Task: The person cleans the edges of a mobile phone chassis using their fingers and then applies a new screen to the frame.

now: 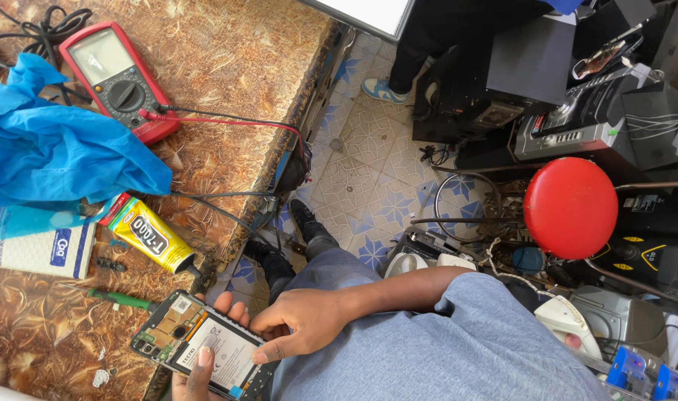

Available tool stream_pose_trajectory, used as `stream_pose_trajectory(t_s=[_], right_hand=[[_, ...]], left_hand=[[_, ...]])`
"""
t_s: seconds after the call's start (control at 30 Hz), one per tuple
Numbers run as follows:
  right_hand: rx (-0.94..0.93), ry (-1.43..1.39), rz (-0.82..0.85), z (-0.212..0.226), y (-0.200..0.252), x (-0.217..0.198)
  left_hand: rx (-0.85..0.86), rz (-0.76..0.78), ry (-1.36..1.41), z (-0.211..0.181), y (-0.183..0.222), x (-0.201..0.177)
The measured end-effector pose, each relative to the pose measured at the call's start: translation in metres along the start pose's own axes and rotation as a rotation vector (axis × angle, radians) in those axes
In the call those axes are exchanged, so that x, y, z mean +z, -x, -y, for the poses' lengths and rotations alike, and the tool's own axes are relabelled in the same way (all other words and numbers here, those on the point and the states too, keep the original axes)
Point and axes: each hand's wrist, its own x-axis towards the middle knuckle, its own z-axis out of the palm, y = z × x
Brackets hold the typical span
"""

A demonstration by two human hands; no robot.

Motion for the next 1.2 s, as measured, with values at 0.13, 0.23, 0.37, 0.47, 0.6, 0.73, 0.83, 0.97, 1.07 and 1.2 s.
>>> stream_pose_trajectory(t_s=[0.13,0.23,0.37,0.47,0.6,0.73,0.83,0.97,1.07,1.2], right_hand=[[-0.004,0.008,0.003,0.000,0.000,0.002],[-0.019,0.021,0.010,0.000,-0.001,0.002],[-0.024,0.016,0.037,0.003,0.000,-0.003],[-0.003,-0.013,0.063,0.010,0.002,-0.012],[0.027,0.058,0.019,0.020,0.006,-0.026],[-0.058,0.056,-0.083,0.027,0.009,-0.032],[-0.112,0.020,-0.136,0.033,0.010,-0.033],[-0.098,0.019,-0.138,0.030,0.010,-0.030],[-0.129,0.000,-0.154,0.034,0.011,-0.035],[-0.095,0.028,-0.288,0.041,0.020,-0.055]], left_hand=[[0.022,-0.024,0.022,-0.004,0.009,0.009],[0.017,-0.034,0.101,-0.001,0.009,0.007],[0.028,-0.033,0.151,-0.002,0.012,0.006],[-0.008,-0.093,0.160,-0.007,0.015,0.007],[-0.015,-0.070,0.178,-0.004,0.014,-0.006],[-0.011,-0.093,0.176,-0.009,0.017,-0.005],[-0.024,-0.090,0.216,-0.008,0.017,-0.008],[-0.005,-0.092,0.218,-0.006,0.015,-0.011],[0.003,-0.061,0.242,-0.003,0.014,-0.015],[0.002,-0.085,0.245,-0.009,0.016,-0.011]])
